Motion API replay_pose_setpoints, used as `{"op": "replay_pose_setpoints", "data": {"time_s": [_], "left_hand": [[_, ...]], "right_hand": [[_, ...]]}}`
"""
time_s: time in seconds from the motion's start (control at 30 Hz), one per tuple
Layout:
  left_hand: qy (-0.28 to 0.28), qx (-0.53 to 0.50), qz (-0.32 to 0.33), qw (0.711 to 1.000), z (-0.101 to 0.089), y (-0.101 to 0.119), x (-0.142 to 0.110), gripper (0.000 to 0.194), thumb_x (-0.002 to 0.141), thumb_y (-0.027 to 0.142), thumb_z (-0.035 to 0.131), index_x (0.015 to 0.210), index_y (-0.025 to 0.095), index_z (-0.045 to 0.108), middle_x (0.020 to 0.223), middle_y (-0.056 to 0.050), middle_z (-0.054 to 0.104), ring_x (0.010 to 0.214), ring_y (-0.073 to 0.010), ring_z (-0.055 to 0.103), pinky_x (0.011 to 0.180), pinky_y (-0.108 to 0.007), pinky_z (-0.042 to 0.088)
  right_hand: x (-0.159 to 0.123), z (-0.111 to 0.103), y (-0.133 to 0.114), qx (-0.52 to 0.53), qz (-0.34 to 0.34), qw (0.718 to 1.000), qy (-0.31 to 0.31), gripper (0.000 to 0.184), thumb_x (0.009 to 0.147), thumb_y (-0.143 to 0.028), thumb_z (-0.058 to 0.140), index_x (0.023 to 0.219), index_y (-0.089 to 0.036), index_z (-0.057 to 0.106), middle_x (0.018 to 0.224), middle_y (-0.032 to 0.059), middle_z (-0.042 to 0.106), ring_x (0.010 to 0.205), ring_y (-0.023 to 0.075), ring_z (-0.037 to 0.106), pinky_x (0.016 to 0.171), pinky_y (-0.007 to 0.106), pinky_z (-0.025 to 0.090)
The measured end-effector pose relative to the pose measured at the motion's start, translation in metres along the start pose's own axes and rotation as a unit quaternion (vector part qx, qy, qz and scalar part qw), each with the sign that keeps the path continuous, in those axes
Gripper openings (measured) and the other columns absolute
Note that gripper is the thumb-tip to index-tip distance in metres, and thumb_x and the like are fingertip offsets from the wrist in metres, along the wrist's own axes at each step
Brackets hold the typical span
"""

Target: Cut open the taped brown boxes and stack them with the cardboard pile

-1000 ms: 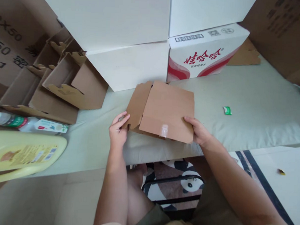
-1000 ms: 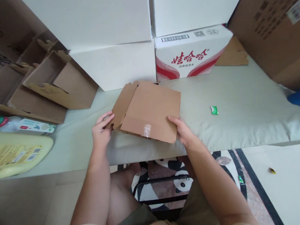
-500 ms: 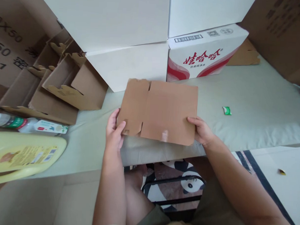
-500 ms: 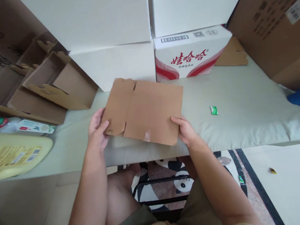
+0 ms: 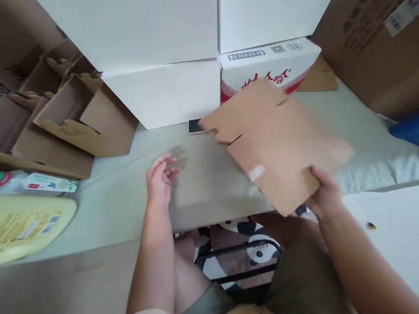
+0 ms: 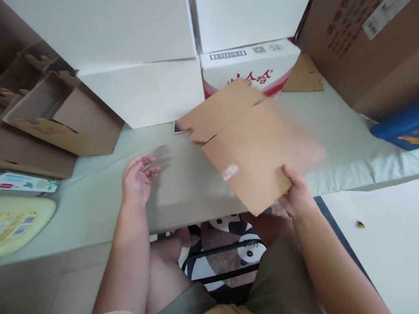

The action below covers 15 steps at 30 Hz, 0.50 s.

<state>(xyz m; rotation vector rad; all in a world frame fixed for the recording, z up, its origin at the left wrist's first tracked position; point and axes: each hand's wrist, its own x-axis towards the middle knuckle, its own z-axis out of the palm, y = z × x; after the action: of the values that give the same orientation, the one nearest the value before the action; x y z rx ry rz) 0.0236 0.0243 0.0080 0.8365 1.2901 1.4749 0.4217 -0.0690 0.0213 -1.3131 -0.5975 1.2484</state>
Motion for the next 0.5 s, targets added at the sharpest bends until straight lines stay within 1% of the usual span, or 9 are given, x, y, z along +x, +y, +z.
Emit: {"op": "replay_pose_setpoints", "data": {"time_s": [0.03,0.07,0.1,0.13,0.2,0.3,0.4,0.43,0.5], "left_hand": [[-0.006,0.001,-0.003,1.000,0.002,0.001,-0.001,0.035,0.068,0.043,0.075,0.096,0.022,0.074,0.089,-0.005,0.078,0.060,-0.0143,0.072,0.051,-0.022,0.052],[-0.012,0.004,-0.008,1.000,0.004,0.001,-0.003,0.034,0.067,0.042,0.076,0.095,0.021,0.073,0.087,-0.004,0.077,0.060,-0.0141,0.072,0.052,-0.022,0.053],[-0.018,0.007,-0.013,1.000,0.005,0.001,-0.004,0.034,0.067,0.042,0.076,0.093,0.021,0.073,0.085,-0.004,0.077,0.059,-0.0138,0.071,0.052,-0.022,0.053],[-0.022,0.011,-0.017,1.000,0.006,0.002,-0.006,0.033,0.066,0.042,0.076,0.091,0.020,0.072,0.082,-0.003,0.076,0.058,-0.0137,0.071,0.052,-0.022,0.053],[-0.025,0.019,-0.022,0.999,0.006,0.002,-0.008,0.032,0.065,0.042,0.075,0.088,0.020,0.072,0.079,-0.003,0.075,0.057,-0.0134,0.070,0.051,-0.021,0.052],[-0.024,0.027,-0.022,0.999,0.006,0.001,-0.010,0.030,0.065,0.042,0.075,0.085,0.020,0.071,0.077,-0.002,0.074,0.056,-0.0133,0.070,0.051,-0.022,0.052],[-0.027,0.034,-0.021,0.999,0.008,0.000,-0.009,0.027,0.066,0.042,0.075,0.081,0.020,0.069,0.074,-0.002,0.073,0.056,-0.0136,0.069,0.052,-0.022,0.052],[-0.027,0.037,-0.021,0.999,0.009,-0.001,-0.009,0.026,0.066,0.042,0.074,0.078,0.020,0.068,0.071,-0.002,0.071,0.056,-0.0139,0.069,0.052,-0.022,0.052],[-0.025,0.040,-0.017,0.999,0.010,-0.002,-0.008,0.023,0.066,0.042,0.073,0.073,0.020,0.066,0.065,-0.001,0.068,0.057,-0.0146,0.068,0.053,-0.023,0.052]], "right_hand": [[-0.006,-0.012,-0.004,0.012,-0.019,0.999,0.038,0.046,0.061,-0.055,0.091,0.066,-0.027,0.055,0.048,-0.0040,0.050,0.036,0.0118,0.042,0.034,0.029,0.042],[-0.012,-0.023,-0.009,0.021,-0.041,0.995,0.086,0.048,0.057,-0.049,0.094,0.065,-0.026,0.053,0.048,-0.0064,0.047,0.033,0.0076,0.034,0.029,0.024,0.033],[-0.016,-0.032,-0.015,0.025,-0.064,0.987,0.144,0.048,0.053,-0.043,0.096,0.066,-0.026,0.053,0.050,-0.0074,0.048,0.033,0.0054,0.031,0.028,0.021,0.027],[-0.018,-0.041,-0.021,0.019,-0.080,0.977,0.197,0.046,0.053,-0.036,0.096,0.068,-0.026,0.054,0.054,-0.0072,0.051,0.034,0.0050,0.034,0.028,0.019,0.026],[-0.013,-0.054,-0.038,0.006,-0.101,0.952,0.288,0.037,0.059,-0.025,0.093,0.072,-0.026,0.058,0.062,-0.0051,0.059,0.039,0.0071,0.045,0.030,0.019,0.030],[0.014,-0.061,-0.068,-0.008,-0.125,0.929,0.348,0.026,0.075,-0.008,0.079,0.072,-0.025,0.060,0.078,-0.0013,0.070,0.046,0.0076,0.055,0.036,0.021,0.032],[0.054,-0.055,-0.100,-0.027,-0.165,0.909,0.382,0.030,0.086,0.004,0.063,0.070,-0.022,0.062,0.104,0.0025,0.080,0.056,0.0047,0.063,0.046,0.025,0.038],[0.065,-0.051,-0.108,-0.044,-0.159,0.918,0.360,0.031,0.088,0.005,0.060,0.070,-0.020,0.064,0.112,0.0047,0.081,0.062,0.0042,0.067,0.052,0.026,0.043],[0.079,-0.041,-0.117,-0.073,-0.103,0.958,0.257,0.029,0.095,0.000,0.058,0.077,-0.018,0.071,0.126,0.0102,0.079,0.079,0.0068,0.076,0.068,0.031,0.051]]}}
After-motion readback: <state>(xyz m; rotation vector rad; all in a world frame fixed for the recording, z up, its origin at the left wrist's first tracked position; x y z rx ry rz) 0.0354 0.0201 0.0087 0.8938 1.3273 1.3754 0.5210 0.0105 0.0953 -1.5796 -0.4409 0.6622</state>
